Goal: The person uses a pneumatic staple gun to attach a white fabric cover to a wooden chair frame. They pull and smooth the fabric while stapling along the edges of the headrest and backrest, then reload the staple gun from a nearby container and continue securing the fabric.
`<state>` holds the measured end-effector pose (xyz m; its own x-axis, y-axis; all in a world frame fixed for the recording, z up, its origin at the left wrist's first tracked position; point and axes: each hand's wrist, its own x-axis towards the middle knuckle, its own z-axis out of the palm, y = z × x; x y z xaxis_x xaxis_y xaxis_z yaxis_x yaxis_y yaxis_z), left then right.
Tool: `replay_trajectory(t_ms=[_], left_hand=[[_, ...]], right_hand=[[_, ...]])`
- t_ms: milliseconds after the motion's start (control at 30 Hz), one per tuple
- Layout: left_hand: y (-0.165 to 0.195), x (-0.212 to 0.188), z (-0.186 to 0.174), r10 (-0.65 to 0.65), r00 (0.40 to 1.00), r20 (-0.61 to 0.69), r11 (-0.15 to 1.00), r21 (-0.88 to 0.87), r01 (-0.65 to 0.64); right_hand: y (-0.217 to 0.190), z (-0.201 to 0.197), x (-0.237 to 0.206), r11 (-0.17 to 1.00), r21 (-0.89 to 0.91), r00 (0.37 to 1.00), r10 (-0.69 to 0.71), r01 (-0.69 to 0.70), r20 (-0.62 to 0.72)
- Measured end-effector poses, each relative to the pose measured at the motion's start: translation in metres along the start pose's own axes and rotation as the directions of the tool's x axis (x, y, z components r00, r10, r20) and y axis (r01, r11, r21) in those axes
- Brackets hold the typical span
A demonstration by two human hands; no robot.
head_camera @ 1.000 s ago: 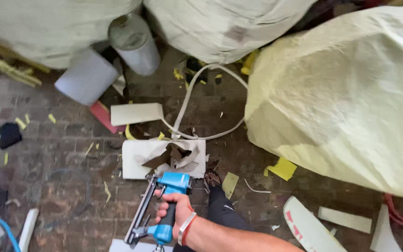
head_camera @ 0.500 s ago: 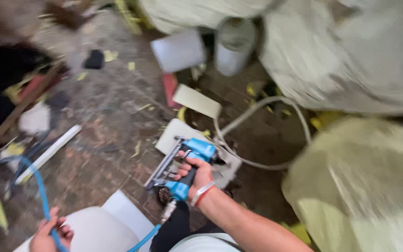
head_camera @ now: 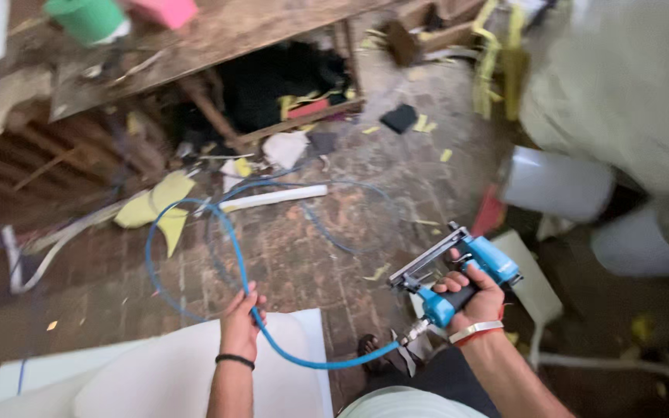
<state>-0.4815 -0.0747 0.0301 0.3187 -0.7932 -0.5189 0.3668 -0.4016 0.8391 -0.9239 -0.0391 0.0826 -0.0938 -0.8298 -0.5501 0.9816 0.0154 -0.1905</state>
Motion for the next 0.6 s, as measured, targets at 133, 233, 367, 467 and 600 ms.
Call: replay_trajectory(t_ms=[133,233,367,467,600], left_hand=[[0.061,0.042,-0.026,0.055,0.996,-0.072,0.998,-0.037,-0.057],[0.095,0.075,-0.037,0.076,0.987,-0.141,0.995,-0.055,-0.084],[0.124,0.12,-0.043,0.066,0.983,-0.172,0.995,-0.067,-0.078],[0.148,0.159,-0.037,0.004,0.976,-0.22,0.986,-0.163,-0.041],[0.194,0.211,-0.034,-0.013,0.972,-0.234,0.985,-0.169,-0.027]], right_hand=[[0.055,0.069,0.061,0.994,-0.077,0.994,0.083,-0.077,0.075],[0.095,0.114,0.109,0.979,-0.128,0.973,0.176,-0.157,0.148],[0.148,0.163,0.194,0.956,-0.15,0.932,0.282,-0.252,0.229],[0.186,0.204,0.27,0.937,-0.17,0.899,0.341,-0.304,0.276],[0.248,0.271,0.359,0.903,-0.167,0.854,0.429,-0.395,0.296]])
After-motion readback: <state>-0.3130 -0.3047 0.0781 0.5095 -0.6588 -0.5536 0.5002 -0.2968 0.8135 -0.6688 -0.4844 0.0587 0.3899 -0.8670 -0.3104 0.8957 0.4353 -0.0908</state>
